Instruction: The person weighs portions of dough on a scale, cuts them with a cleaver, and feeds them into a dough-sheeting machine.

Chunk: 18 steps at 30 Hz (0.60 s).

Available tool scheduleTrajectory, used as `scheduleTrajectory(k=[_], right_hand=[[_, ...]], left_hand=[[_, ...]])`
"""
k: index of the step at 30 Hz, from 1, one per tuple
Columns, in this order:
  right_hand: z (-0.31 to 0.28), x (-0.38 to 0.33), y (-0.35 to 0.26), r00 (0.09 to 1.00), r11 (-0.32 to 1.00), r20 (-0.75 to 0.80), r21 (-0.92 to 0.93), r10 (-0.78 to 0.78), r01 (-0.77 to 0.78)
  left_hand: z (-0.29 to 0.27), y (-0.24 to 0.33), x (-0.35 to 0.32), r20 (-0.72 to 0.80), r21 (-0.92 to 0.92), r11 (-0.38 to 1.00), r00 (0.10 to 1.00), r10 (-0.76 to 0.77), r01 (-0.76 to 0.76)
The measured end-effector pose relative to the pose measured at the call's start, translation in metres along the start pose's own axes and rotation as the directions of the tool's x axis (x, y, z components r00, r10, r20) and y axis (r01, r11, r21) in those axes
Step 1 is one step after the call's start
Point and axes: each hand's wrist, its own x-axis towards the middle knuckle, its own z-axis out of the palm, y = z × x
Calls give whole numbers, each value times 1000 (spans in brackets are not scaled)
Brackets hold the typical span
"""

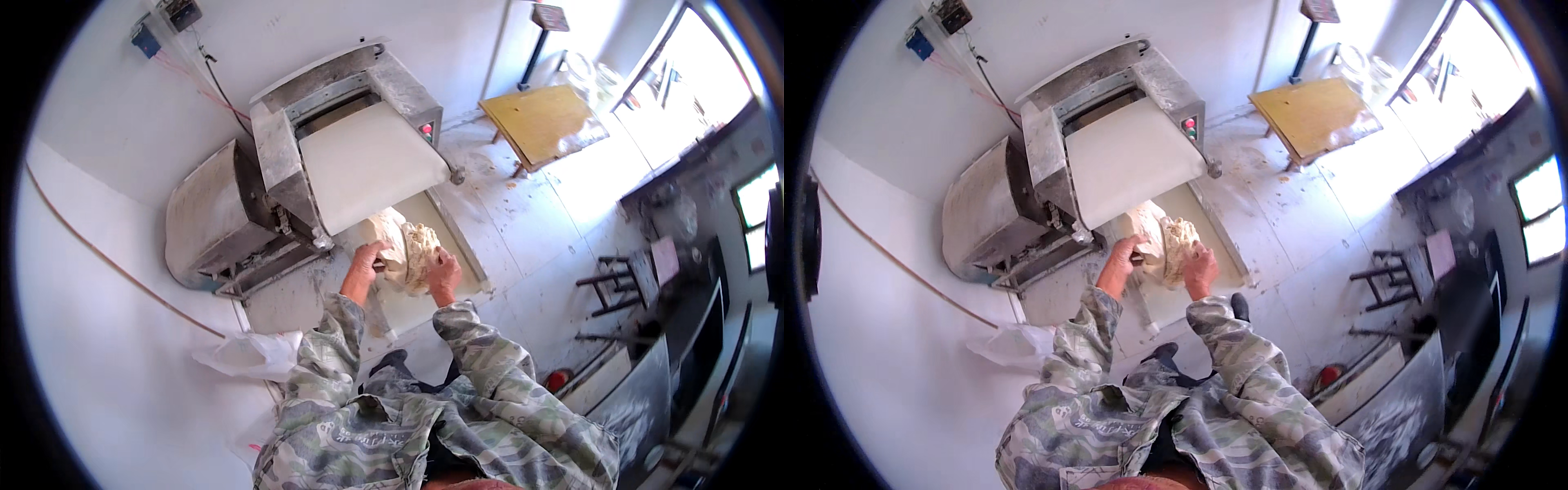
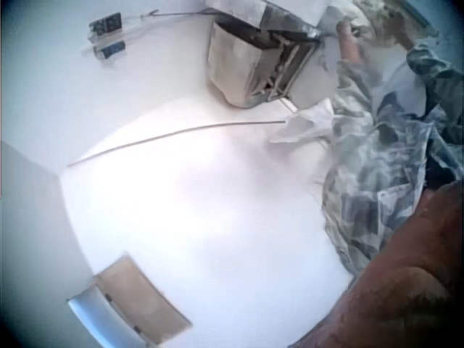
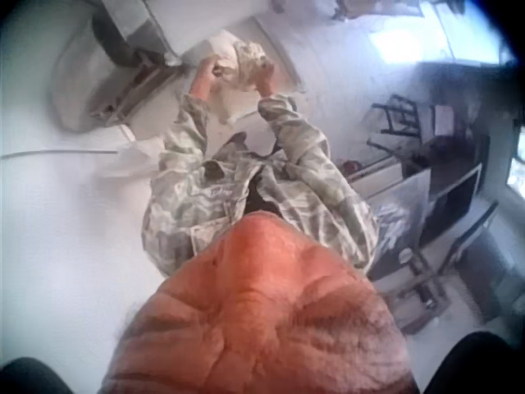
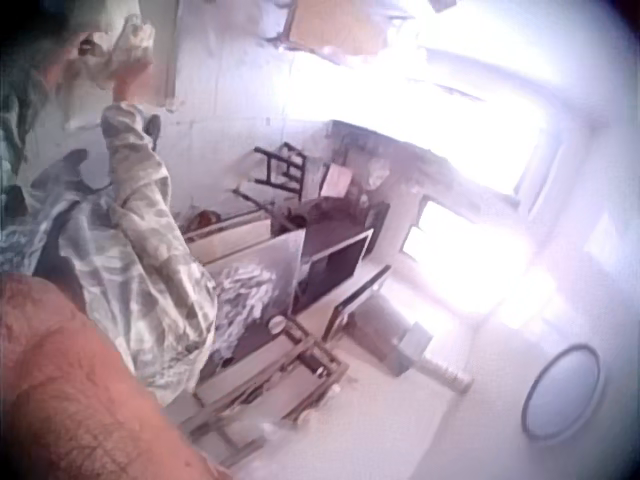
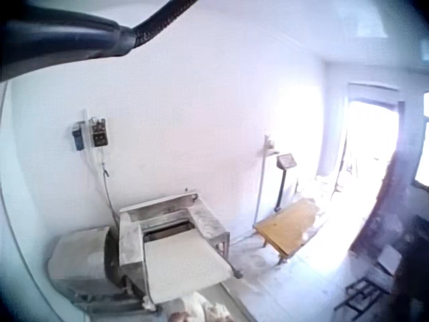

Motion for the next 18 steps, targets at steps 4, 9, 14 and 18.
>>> scheduleTrajectory(k=[4,9,14,18], right_hand=[[22,65,21,988,995,120,58,-93,86],[31,90,9,950,989,274,41,-148,143],[34,109,41,877,994,480,-85,-26,76],[48,114,45,831,998,556,63,-23,-15]], left_hand=[[17,21,74,-173,-72,968,958,227,-242],[-21,12,125,-422,49,983,888,182,-178],[-20,1,147,-486,185,956,824,291,-228],[-27,-2,166,-507,329,899,749,427,-289]])
